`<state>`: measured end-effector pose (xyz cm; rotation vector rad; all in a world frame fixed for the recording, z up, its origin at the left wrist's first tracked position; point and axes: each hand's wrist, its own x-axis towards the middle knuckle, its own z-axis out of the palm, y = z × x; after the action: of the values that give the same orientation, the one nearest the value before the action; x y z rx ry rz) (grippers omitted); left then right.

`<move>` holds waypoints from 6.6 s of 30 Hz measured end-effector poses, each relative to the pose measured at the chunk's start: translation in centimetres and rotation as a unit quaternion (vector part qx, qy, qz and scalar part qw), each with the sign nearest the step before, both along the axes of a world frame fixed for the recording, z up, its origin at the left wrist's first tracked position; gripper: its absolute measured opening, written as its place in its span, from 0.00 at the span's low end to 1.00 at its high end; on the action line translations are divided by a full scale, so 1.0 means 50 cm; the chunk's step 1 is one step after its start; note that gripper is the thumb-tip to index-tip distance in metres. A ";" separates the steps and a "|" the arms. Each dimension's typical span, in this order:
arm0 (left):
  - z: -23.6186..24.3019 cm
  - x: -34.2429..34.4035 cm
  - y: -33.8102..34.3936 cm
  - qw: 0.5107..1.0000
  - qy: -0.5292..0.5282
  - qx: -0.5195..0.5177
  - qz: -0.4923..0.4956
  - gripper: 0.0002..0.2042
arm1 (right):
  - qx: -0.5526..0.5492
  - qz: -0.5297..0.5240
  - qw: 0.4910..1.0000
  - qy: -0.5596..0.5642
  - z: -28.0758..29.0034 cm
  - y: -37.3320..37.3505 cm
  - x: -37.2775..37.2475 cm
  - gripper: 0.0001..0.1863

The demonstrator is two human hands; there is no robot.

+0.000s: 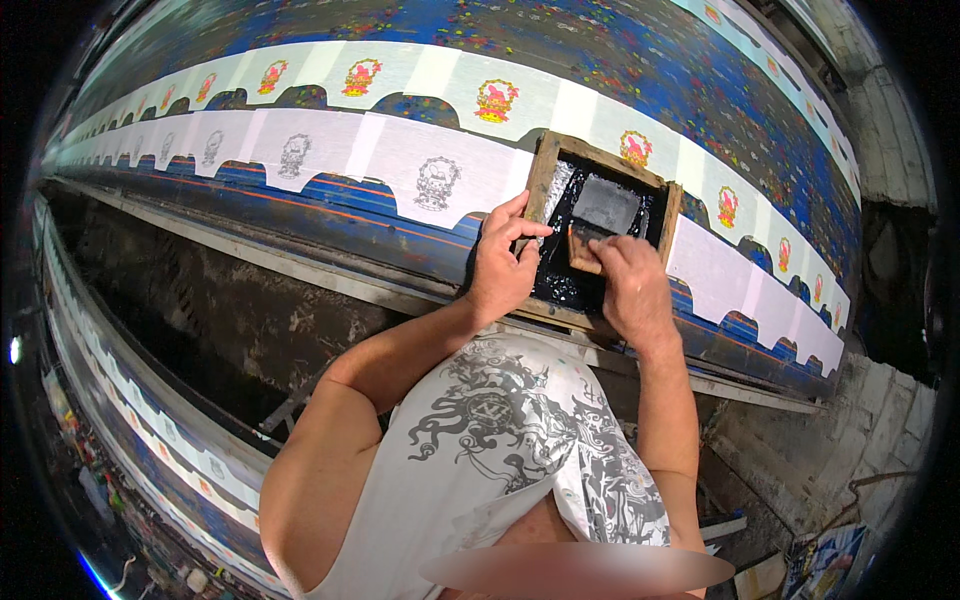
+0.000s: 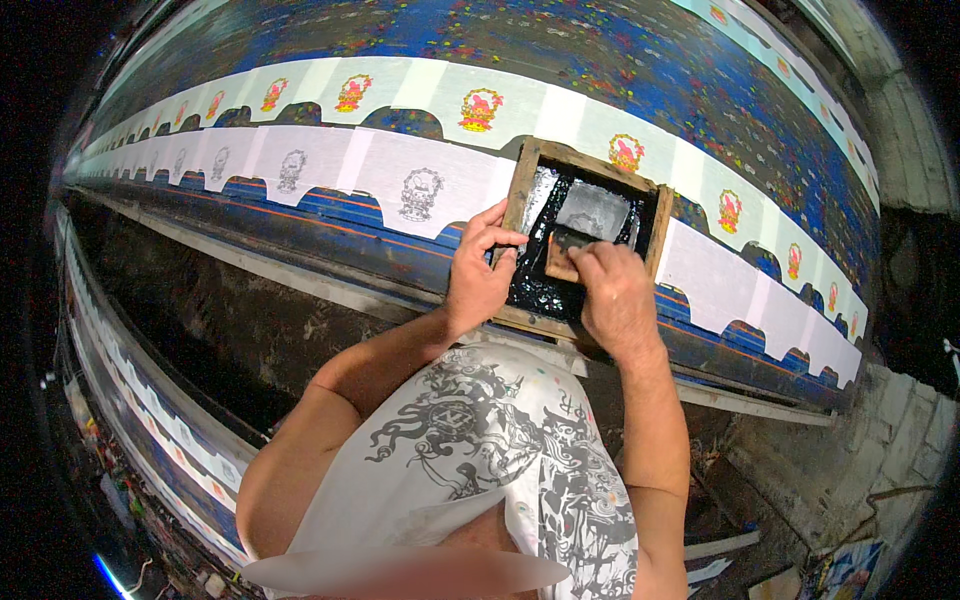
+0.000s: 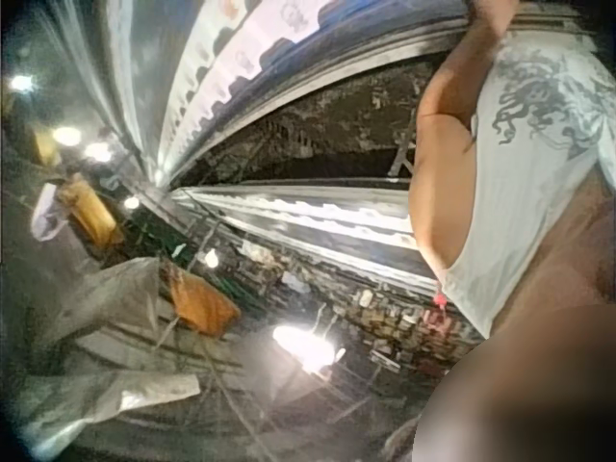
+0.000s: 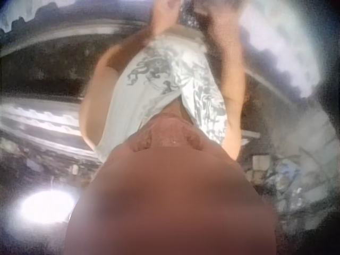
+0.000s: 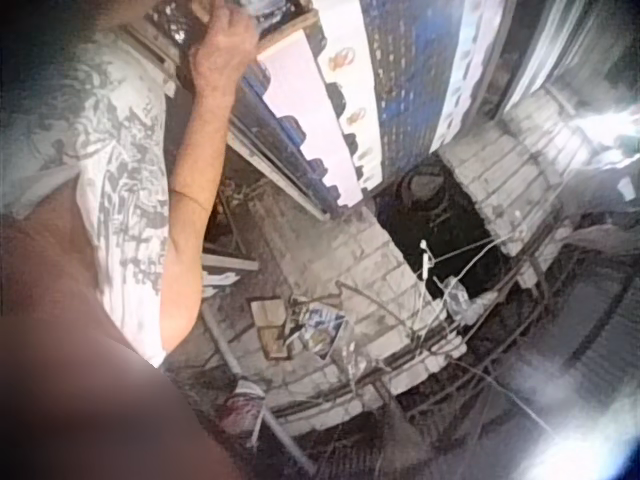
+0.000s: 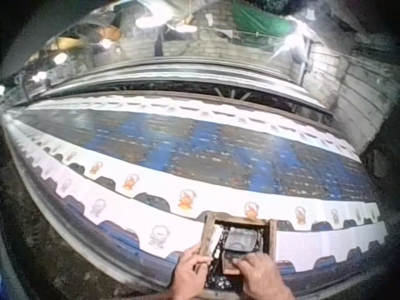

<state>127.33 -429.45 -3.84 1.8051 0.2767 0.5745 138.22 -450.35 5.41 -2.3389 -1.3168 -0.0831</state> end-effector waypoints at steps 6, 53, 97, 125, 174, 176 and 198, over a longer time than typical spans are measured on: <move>0.013 0.003 0.003 1.000 0.006 -0.009 0.001 0.15 | -0.007 -0.003 1.000 0.028 0.014 -0.024 -0.104 0.22; -0.002 0.163 -0.517 0.998 0.063 -0.002 -0.019 0.21 | 0.029 -0.010 1.000 0.004 -0.019 -0.610 -0.023 0.25; 0.012 0.154 -0.511 0.996 0.053 0.064 -0.029 0.20 | 0.000 0.044 0.999 0.016 0.134 -0.598 0.021 0.12; 0.064 0.297 -0.999 0.999 0.040 0.030 -0.012 0.19 | 0.144 -0.006 0.989 0.029 0.210 -1.139 0.162 0.21; 0.066 0.292 -0.977 0.994 0.096 -0.002 -0.059 0.28 | 0.027 -0.039 0.999 0.010 0.069 -1.035 0.146 0.14; 0.072 0.292 -0.981 0.991 0.100 0.060 -0.059 0.28 | 0.053 -0.034 0.997 0.050 0.068 -1.053 0.132 0.20; 0.071 0.424 -1.397 0.999 -0.004 0.021 -0.044 0.21 | 0.298 -0.322 0.883 0.167 -0.044 -1.570 0.186 0.21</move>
<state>148.56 -499.29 -0.30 1.8450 0.1801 0.5283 147.50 -528.87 3.23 -2.0130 -0.2435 -0.2408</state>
